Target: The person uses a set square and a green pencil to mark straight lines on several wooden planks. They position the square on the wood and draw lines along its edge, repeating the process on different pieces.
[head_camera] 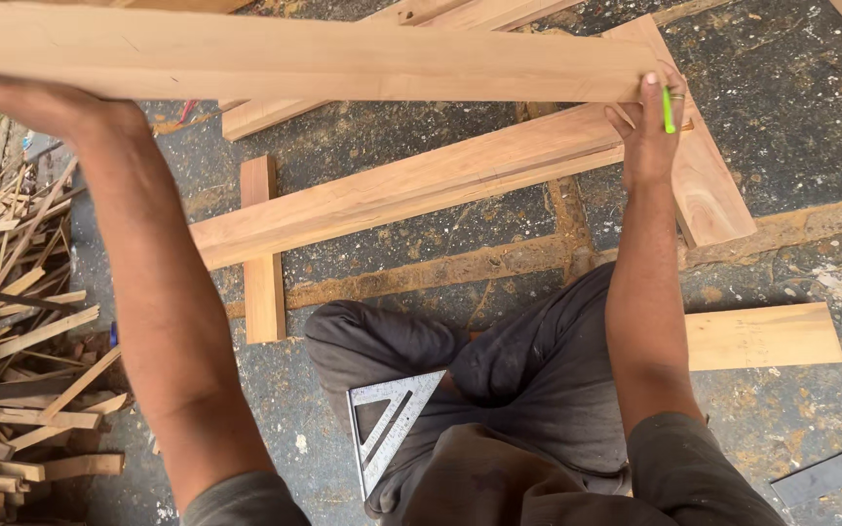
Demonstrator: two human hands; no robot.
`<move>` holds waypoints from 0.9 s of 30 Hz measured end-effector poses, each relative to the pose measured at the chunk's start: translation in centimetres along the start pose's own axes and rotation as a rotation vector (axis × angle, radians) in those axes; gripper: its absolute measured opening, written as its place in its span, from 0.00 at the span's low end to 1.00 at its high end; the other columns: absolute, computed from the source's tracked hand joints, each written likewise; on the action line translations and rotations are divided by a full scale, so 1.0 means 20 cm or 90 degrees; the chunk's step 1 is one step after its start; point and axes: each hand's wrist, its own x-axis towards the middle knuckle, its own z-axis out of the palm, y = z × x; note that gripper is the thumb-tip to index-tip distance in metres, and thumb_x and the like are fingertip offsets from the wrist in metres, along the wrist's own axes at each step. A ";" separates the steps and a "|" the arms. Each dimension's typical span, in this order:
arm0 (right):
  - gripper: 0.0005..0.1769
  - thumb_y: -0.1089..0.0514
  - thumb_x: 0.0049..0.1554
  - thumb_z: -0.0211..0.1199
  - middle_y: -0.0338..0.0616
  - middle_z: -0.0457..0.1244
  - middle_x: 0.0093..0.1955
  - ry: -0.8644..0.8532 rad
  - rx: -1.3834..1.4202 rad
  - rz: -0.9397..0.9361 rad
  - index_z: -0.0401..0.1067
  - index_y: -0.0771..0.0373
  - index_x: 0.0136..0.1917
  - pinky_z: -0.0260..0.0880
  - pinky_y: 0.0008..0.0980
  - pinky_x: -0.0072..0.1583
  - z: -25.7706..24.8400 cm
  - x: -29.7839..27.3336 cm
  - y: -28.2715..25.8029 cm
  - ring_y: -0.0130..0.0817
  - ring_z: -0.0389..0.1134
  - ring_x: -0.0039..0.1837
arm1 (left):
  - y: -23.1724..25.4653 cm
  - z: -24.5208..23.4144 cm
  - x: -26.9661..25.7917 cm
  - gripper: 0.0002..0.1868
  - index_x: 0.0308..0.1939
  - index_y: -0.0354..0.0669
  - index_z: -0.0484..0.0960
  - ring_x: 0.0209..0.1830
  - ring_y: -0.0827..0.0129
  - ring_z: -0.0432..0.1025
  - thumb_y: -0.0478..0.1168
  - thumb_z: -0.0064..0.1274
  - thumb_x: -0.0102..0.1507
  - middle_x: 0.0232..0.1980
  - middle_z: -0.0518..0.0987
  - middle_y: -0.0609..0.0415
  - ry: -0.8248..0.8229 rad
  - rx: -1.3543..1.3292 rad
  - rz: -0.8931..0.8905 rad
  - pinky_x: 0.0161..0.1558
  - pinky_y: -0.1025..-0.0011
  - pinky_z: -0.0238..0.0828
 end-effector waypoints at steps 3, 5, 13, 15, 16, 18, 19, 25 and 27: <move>0.25 0.47 0.62 0.69 0.46 0.68 0.61 0.109 0.052 -0.039 0.63 0.53 0.66 0.79 0.37 0.63 -0.11 0.09 0.00 0.40 0.72 0.62 | -0.23 -0.25 -0.33 0.56 0.84 0.45 0.37 0.87 0.47 0.42 0.75 0.36 0.66 0.87 0.41 0.43 0.127 0.109 -0.004 0.85 0.49 0.44; 0.21 0.55 0.63 0.67 0.45 0.67 0.56 0.125 0.078 -0.089 0.63 0.56 0.65 0.80 0.32 0.55 -0.24 0.15 0.03 0.35 0.72 0.57 | -0.39 -0.35 -0.61 0.56 0.83 0.46 0.36 0.87 0.46 0.42 0.73 0.42 0.66 0.87 0.41 0.41 0.217 0.174 -0.152 0.84 0.47 0.42; 0.17 0.59 0.61 0.67 0.45 0.67 0.51 0.287 0.104 -0.193 0.64 0.59 0.59 0.68 0.29 0.41 -0.67 0.42 0.23 0.32 0.70 0.45 | -0.83 -0.38 -1.24 0.40 0.66 0.37 0.72 0.57 0.61 0.75 0.62 0.57 0.59 0.59 0.76 0.44 0.438 0.380 -0.527 0.57 0.67 0.77; 0.17 0.60 0.61 0.68 0.48 0.68 0.51 0.286 0.116 -0.206 0.65 0.61 0.59 0.75 0.34 0.45 -0.73 0.45 0.24 0.36 0.73 0.48 | -0.93 -0.44 -1.34 0.41 0.63 0.32 0.71 0.55 0.60 0.77 0.62 0.59 0.59 0.58 0.77 0.41 0.464 0.370 -0.570 0.55 0.67 0.80; 0.17 0.60 0.60 0.68 0.50 0.69 0.52 0.287 0.110 -0.212 0.65 0.62 0.59 0.79 0.36 0.47 -0.75 0.46 0.24 0.38 0.75 0.49 | -0.97 -0.46 -1.38 0.42 0.61 0.29 0.71 0.55 0.60 0.78 0.62 0.60 0.59 0.58 0.77 0.40 0.473 0.357 -0.582 0.55 0.68 0.82; 0.16 0.60 0.61 0.68 0.53 0.70 0.54 0.281 0.111 -0.207 0.68 0.66 0.58 0.85 0.40 0.52 -0.76 0.47 0.23 0.42 0.77 0.53 | -1.03 -0.51 -1.43 0.41 0.60 0.32 0.73 0.54 0.60 0.77 0.63 0.60 0.57 0.58 0.77 0.41 0.471 0.347 -0.592 0.51 0.70 0.83; 0.15 0.59 0.62 0.68 0.55 0.71 0.55 0.275 0.118 -0.198 0.70 0.69 0.58 0.86 0.41 0.55 -0.76 0.47 0.23 0.43 0.77 0.55 | -1.05 -0.52 -1.45 0.41 0.59 0.33 0.74 0.54 0.60 0.77 0.63 0.60 0.57 0.57 0.77 0.42 0.471 0.342 -0.596 0.49 0.71 0.83; 0.17 0.56 0.65 0.63 0.59 0.71 0.58 0.212 0.080 -0.205 0.71 0.74 0.58 0.82 0.41 0.61 -0.74 0.47 0.22 0.45 0.77 0.59 | -1.07 -0.54 -1.51 0.40 0.52 0.30 0.77 0.31 0.64 0.81 0.67 0.56 0.60 0.42 0.82 0.43 0.429 0.431 -0.693 0.33 0.75 0.80; 0.18 0.56 0.66 0.62 0.59 0.71 0.60 0.201 0.080 -0.200 0.71 0.74 0.59 0.81 0.41 0.63 -0.72 0.49 0.23 0.45 0.76 0.61 | -1.03 -0.55 -1.53 0.37 0.48 0.31 0.80 0.26 0.70 0.79 0.68 0.51 0.63 0.35 0.83 0.45 0.392 0.488 -0.736 0.29 0.76 0.78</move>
